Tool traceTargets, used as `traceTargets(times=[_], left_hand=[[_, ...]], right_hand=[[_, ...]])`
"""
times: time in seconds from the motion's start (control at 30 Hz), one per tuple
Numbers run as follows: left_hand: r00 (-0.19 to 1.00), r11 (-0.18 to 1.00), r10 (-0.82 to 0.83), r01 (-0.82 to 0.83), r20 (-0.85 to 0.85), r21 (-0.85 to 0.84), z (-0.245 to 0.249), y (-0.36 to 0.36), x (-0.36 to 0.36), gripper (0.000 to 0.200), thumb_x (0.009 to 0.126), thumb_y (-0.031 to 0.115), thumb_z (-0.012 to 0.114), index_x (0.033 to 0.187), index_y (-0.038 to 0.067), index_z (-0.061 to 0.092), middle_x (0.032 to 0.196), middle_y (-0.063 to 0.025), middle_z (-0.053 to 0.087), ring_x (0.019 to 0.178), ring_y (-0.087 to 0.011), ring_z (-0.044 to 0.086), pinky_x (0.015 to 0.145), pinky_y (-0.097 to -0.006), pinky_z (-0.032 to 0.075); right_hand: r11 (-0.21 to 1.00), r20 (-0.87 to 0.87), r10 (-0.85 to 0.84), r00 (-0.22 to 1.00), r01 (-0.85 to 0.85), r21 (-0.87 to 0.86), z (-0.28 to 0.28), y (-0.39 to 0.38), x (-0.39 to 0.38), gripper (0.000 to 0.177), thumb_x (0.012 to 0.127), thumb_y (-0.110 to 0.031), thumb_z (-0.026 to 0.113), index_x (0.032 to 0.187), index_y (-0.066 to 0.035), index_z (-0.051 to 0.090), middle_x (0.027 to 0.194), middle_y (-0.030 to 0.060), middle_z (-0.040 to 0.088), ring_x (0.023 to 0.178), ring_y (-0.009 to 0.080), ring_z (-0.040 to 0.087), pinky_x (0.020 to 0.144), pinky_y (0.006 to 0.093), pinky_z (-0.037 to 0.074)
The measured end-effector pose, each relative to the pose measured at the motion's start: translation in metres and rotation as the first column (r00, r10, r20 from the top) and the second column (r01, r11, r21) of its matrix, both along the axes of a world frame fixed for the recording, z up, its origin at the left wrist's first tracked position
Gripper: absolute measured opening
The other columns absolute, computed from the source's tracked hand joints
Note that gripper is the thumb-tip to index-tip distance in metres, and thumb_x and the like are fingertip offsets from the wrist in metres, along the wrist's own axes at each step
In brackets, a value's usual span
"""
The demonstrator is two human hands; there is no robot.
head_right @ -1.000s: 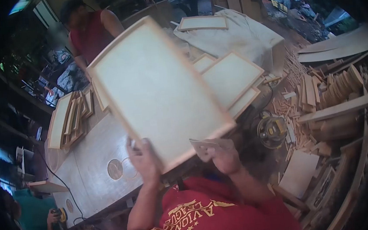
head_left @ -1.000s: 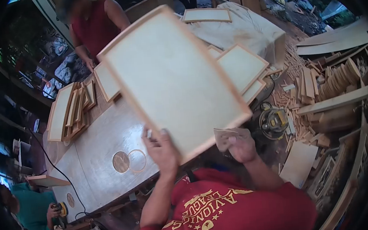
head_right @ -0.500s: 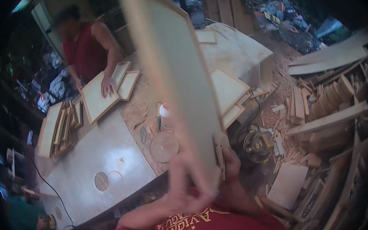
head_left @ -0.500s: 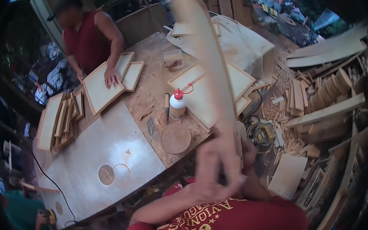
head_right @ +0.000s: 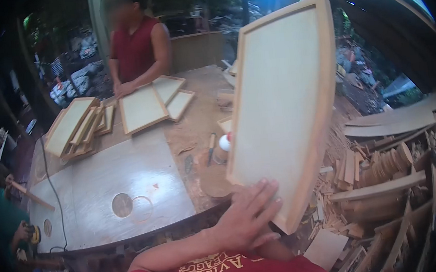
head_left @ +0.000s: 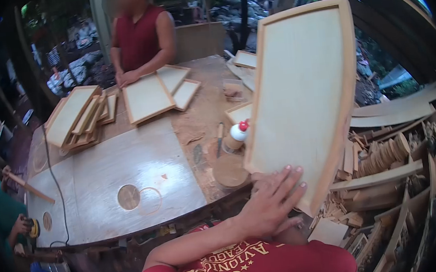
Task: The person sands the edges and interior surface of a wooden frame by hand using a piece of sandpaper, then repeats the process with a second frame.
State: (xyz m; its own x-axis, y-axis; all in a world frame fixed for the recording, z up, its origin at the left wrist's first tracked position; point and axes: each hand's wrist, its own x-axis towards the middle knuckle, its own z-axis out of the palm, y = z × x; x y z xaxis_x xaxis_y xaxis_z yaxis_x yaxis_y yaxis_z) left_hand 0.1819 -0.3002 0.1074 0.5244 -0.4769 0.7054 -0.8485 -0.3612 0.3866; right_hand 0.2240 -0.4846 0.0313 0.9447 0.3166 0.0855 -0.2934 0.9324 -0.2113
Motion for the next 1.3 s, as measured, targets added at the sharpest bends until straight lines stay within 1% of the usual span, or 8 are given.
traceTargets(times=[0.13,0.3,0.53,0.7,0.83,1.0,1.17,1.3], left_hand=[[0.961,0.969,-0.246,0.244,-0.124,-0.025,-0.010,0.012,-0.009,0.076,0.089,0.047,0.068,0.142,-0.005,0.048,0.151,-0.0289,0.044,0.145,-0.0484,0.038,0.120,-0.0628,0.028],[0.989,0.981,-0.126,0.136,0.082,-0.138,-0.031,0.031,-0.013,0.081,0.079,0.036,0.079,0.144,-0.001,0.050,0.147,-0.0220,0.050,0.145,-0.0478,0.036,0.119,-0.0619,0.030],[0.916,0.933,0.027,-0.166,-0.400,-0.319,-0.051,0.093,-0.030,0.071,0.097,0.038,0.068,0.151,-0.002,0.045,0.151,-0.0238,0.050,0.143,-0.0392,0.045,0.120,-0.0482,0.036],[0.782,0.768,-0.006,-0.395,-0.623,-0.504,-0.047,0.115,-0.029,0.069,0.099,0.035,0.070,0.152,-0.002,0.045,0.151,-0.0192,0.053,0.141,-0.0299,0.049,0.117,-0.0421,0.040],[0.732,0.613,-0.003,-0.537,-0.682,-0.579,-0.066,0.139,-0.005,0.070,0.102,0.038,0.066,0.155,-0.001,0.039,0.153,-0.0158,0.051,0.141,-0.0260,0.049,0.117,-0.0408,0.040],[0.763,0.500,-0.063,-0.534,-0.644,-0.682,-0.071,0.200,0.029,0.073,0.107,0.037,0.059,0.161,-0.001,0.027,0.156,-0.0178,0.048,0.144,-0.0267,0.046,0.117,-0.0419,0.040],[0.743,0.166,-0.456,-0.469,-0.490,-0.867,-0.099,0.214,0.024,0.064,0.108,0.030,0.057,0.158,-0.001,0.033,0.152,-0.0165,0.051,0.138,-0.0260,0.052,0.115,-0.0430,0.043],[0.761,0.097,-0.258,-0.593,-0.596,-0.799,-0.141,0.215,0.001,0.054,0.107,0.033,0.060,0.147,-0.002,0.047,0.135,-0.0105,0.062,0.120,-0.0175,0.062,0.099,-0.0338,0.053]], right_hand=[[1.000,0.025,0.012,1.000,-0.012,0.008,-0.014,-0.011,0.013,0.032,0.104,-0.024,0.049,0.120,0.004,0.048,0.106,0.0119,0.053,0.098,0.0240,0.056,0.081,0.0386,0.049],[0.986,0.049,0.087,0.995,-0.093,0.142,-0.032,-0.017,0.074,0.028,0.105,-0.023,0.048,0.116,0.003,0.047,0.103,0.0109,0.049,0.098,0.0241,0.052,0.080,0.0391,0.047],[0.985,0.213,-0.030,0.977,-0.007,0.173,-0.037,-0.055,0.109,0.022,0.105,-0.021,0.046,0.111,0.000,0.045,0.095,0.0083,0.041,0.091,0.0234,0.048,0.073,0.0355,0.042],[0.874,0.119,0.318,0.940,-0.340,0.348,0.012,0.020,0.080,0.013,0.102,-0.015,0.048,0.104,-0.002,0.046,0.094,0.0085,0.042,0.084,0.0214,0.052,0.062,0.0343,0.046],[0.603,0.045,0.611,0.791,-0.501,0.621,0.018,0.091,0.050,0.014,0.101,-0.016,0.050,0.099,-0.002,0.047,0.092,0.0087,0.047,0.076,0.0237,0.060,0.052,0.0370,0.055],[0.259,0.006,0.925,0.379,-0.645,0.718,0.016,0.145,-0.007,0.017,0.099,-0.013,0.056,0.096,0.004,0.054,0.096,0.0140,0.056,0.078,0.0293,0.068,0.053,0.0415,0.062],[0.287,-0.187,0.957,0.220,-0.656,0.698,-0.013,0.161,-0.030,0.022,0.099,-0.017,0.060,0.104,0.005,0.057,0.100,0.0132,0.056,0.074,0.0241,0.067,0.055,0.0363,0.062],[0.310,-0.231,0.950,0.211,-0.734,0.604,-0.047,0.162,-0.044,0.037,0.104,-0.033,0.057,0.126,-0.003,0.056,0.112,0.0106,0.057,0.078,0.0175,0.065,0.064,0.0317,0.057]])
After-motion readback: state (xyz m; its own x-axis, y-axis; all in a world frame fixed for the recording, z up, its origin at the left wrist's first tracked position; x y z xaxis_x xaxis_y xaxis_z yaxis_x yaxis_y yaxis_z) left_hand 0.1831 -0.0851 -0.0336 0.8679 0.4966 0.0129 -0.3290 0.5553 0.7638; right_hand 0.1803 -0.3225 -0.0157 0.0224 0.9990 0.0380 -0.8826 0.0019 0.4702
